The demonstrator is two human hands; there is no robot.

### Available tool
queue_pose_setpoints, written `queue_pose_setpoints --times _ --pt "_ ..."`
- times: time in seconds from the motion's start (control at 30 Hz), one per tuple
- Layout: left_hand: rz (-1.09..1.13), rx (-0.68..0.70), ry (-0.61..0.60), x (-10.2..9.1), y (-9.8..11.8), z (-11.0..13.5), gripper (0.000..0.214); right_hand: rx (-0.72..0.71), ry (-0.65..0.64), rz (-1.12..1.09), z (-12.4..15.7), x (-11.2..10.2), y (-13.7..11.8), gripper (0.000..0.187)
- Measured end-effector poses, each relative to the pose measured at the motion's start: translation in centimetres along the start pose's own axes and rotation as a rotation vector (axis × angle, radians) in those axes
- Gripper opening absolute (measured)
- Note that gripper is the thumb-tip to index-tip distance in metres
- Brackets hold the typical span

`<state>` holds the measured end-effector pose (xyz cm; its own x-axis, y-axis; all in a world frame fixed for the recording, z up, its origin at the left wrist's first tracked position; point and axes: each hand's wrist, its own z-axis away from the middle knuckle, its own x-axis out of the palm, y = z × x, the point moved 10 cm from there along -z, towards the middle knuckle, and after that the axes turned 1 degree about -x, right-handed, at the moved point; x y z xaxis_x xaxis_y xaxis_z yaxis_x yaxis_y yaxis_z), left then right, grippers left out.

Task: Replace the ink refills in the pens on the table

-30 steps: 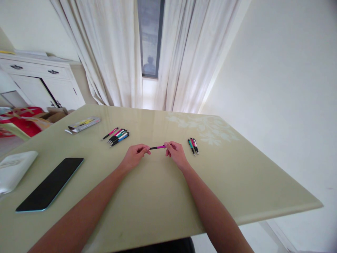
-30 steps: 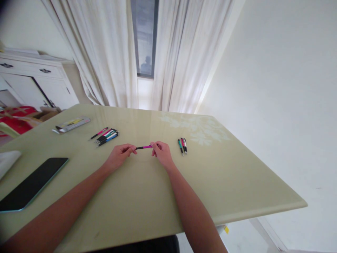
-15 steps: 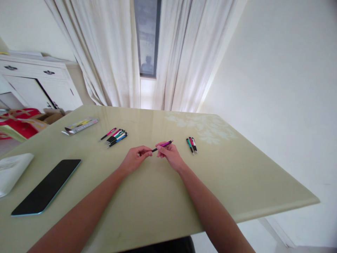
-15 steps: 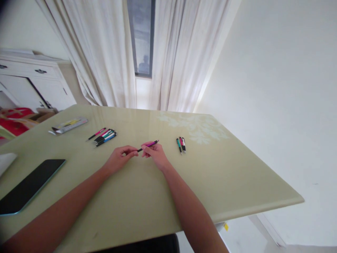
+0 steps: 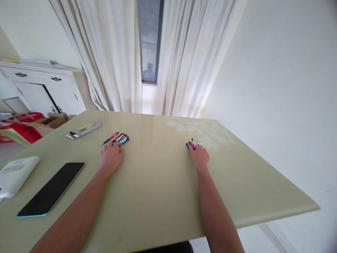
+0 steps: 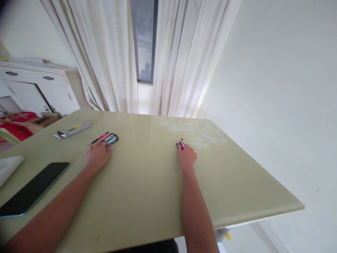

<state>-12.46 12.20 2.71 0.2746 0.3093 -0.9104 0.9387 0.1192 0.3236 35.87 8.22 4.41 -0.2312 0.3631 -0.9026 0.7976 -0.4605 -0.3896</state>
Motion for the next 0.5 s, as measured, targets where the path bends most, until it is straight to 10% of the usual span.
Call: queue_pose_setpoints --times 0.3,0.5 --pt "-0.02 -0.066 -0.021 -0.4 -1.4 -0.6 0.029 -0.008 -0.018 0.123 0.2 0.1 0.1 0.036" --pt "0.0 0.144 -0.026 -0.1 2.8 0.4 0.016 -0.41 0.036 -0.194 3.1 0.8 -7.0 0.025"
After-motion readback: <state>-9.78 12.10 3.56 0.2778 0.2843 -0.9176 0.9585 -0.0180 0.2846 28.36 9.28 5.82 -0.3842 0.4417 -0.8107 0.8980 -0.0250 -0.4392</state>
